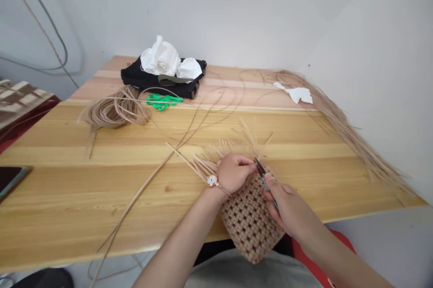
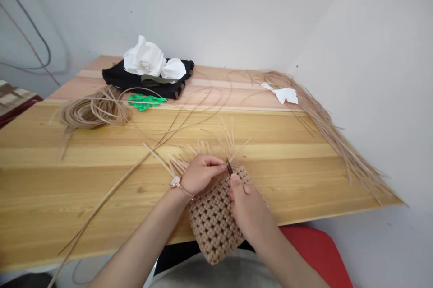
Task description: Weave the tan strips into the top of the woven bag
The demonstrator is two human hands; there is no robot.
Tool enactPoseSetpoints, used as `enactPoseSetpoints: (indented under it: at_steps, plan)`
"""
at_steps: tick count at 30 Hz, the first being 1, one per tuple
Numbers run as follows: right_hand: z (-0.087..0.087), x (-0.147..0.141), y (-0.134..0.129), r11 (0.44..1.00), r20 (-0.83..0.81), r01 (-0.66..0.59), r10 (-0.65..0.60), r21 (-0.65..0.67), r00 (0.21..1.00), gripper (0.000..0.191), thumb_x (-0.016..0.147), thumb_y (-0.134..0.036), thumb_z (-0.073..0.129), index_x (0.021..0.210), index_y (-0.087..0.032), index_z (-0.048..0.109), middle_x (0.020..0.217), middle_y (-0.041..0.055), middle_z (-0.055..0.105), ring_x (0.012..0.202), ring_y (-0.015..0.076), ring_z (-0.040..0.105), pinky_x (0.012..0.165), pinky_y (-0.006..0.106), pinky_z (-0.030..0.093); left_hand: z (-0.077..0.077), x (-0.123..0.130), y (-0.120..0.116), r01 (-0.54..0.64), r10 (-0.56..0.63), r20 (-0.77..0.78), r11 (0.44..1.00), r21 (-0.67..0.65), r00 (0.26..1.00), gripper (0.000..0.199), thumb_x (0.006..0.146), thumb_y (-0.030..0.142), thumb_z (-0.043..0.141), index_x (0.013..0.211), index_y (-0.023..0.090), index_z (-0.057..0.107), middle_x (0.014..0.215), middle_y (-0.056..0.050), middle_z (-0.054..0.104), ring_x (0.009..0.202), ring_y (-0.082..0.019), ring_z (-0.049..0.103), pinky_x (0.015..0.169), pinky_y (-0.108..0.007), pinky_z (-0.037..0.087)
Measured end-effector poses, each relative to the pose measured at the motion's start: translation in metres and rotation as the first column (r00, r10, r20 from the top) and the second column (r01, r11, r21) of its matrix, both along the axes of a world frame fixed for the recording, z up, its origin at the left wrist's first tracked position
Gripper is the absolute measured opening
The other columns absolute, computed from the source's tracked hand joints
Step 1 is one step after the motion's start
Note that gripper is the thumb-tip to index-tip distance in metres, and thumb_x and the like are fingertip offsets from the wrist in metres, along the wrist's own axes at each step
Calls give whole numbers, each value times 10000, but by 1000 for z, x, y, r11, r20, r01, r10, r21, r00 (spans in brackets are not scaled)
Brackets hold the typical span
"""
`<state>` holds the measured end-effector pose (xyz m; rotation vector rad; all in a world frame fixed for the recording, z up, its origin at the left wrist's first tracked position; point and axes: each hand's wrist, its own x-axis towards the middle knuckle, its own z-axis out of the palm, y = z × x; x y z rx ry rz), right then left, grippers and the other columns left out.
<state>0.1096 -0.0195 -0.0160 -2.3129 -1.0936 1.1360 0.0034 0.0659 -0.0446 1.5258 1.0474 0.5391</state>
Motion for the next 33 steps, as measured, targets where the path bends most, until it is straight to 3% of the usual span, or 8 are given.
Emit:
enactPoseSetpoints:
  at_steps: [5, 12, 18, 23, 26, 33]
  plan:
    - [7, -3, 1, 996, -128, 68, -75, -58, 989, 496, 860, -500, 216, 478, -210, 341, 266, -52, 275, 292, 94, 258, 379, 232, 223, -2, 1, -1, -7, 7, 2, 1000, -5, 1000, 230, 674, 281, 502, 621, 140, 676, 595, 1, 635, 664, -154, 565, 653, -236, 413]
    - [13, -5, 4, 956, -308, 274, -292, -102, 905, 375, 845, -450, 329, 568, -205, 391, 439, -50, 383, 317, 67, 306, 357, 210, 202, -5, 3, -2, -15, 15, 8, 1000, -25, 1000, 219, 667, 265, 501, 590, 151, 672, 592, 0, 643, 656, -153, 564, 661, -237, 412]
    - [20, -6, -3, 993, -310, 118, -116, -15, 944, 420, 862, -443, 227, 624, -189, 462, 263, -76, 282, 260, 63, 226, 343, 186, 188, -3, 3, -1, -26, 27, 15, 998, -56, 1000, 219, 674, 270, 510, 603, 161, 685, 590, 4, 646, 663, -156, 560, 673, -243, 412]
    - [17, -4, -11, 989, -387, 140, -149, -53, 910, 444, 822, -557, 244, 855, -188, 488, 252, -101, 294, 220, 60, 175, 275, 151, 137, -5, 3, -1, -26, 30, 49, 996, -87, 998, 216, 681, 259, 514, 615, 146, 686, 574, 3, 635, 618, -141, 552, 656, -241, 413]
    - [15, -2, -13, 984, -458, 165, -180, -72, 871, 468, 796, -606, 262, 916, -199, 461, 256, -109, 302, 198, 60, 154, 235, 141, 149, -5, 2, -1, -24, 32, 77, 994, -102, 997, 204, 678, 250, 525, 631, 137, 688, 581, -4, 635, 611, -136, 550, 640, -235, 412]
    - [15, 3, -15, 978, -653, 193, -200, -84, 730, 384, 821, -565, 290, 764, -209, 421, 274, -106, 307, 207, 33, 128, 231, 120, 169, -5, 3, -2, -12, 29, 131, 991, -131, 991, 198, 683, 235, 536, 648, 110, 686, 605, -30, 647, 615, -135, 551, 633, -233, 412]
